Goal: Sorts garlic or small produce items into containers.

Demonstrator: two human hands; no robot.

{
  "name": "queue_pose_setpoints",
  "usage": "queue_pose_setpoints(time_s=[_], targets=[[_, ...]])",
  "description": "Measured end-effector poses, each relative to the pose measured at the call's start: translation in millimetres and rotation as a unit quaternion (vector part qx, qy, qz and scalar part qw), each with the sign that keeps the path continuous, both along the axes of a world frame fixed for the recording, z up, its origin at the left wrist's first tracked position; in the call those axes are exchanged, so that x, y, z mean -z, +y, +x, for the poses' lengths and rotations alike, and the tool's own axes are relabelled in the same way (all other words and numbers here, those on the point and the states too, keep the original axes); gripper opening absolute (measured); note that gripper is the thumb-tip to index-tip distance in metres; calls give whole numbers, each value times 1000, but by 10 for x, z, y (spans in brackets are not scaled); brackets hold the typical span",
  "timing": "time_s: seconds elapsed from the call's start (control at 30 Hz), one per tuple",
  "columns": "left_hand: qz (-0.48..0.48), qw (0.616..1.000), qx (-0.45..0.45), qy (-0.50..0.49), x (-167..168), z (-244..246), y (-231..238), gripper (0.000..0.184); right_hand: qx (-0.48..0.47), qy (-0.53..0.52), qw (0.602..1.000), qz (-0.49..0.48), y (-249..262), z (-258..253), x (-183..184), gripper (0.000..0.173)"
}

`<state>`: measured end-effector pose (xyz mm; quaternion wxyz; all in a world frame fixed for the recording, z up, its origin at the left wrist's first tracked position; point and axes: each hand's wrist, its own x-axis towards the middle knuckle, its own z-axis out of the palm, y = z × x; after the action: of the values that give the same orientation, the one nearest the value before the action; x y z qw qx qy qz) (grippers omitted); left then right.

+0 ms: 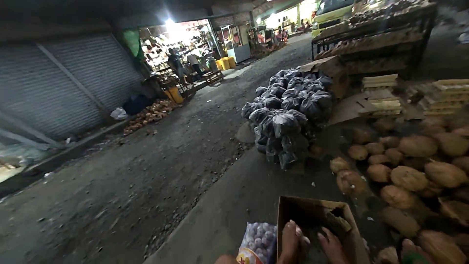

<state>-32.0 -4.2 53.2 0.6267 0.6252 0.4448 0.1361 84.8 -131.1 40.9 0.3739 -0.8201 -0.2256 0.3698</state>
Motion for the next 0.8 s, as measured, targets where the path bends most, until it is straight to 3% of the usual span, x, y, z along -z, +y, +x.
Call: queue_pose_setpoints(time_s=[0.07,0.13,0.27,0.37,0.43,0.5,0.6,0.7,0.73,0.8], targets=[[-111,991,-64,-29,69,35,0,45,-21,93,991,89,115,-51,-96,59],[-111,992,-62,-14,13,32,-35,49,-67,155,979,115,211,-121,-202,60],[57,998,11,8,-140,7,32,42,-82,110,982,127,327,-191,-292,51],[210,969,107,76,-336,-53,30,42,-54,117,983,131,233,-270,-559,47],[245,940,160,174,-354,46,87,37,-28,143,982,123,264,-243,-558,44],[220,939,155,214,-193,130,127,32,29,184,973,133,266,-216,-369,43],[153,967,94,179,16,99,161,45,98,243,951,166,221,-130,-121,47],[137,971,171,93,49,45,214,89,123,295,929,188,174,-22,-50,47],[136,967,206,62,13,54,209,87,125,300,926,192,165,4,-59,46],[111,962,247,17,-70,77,168,67,125,290,930,189,155,36,-77,47]])
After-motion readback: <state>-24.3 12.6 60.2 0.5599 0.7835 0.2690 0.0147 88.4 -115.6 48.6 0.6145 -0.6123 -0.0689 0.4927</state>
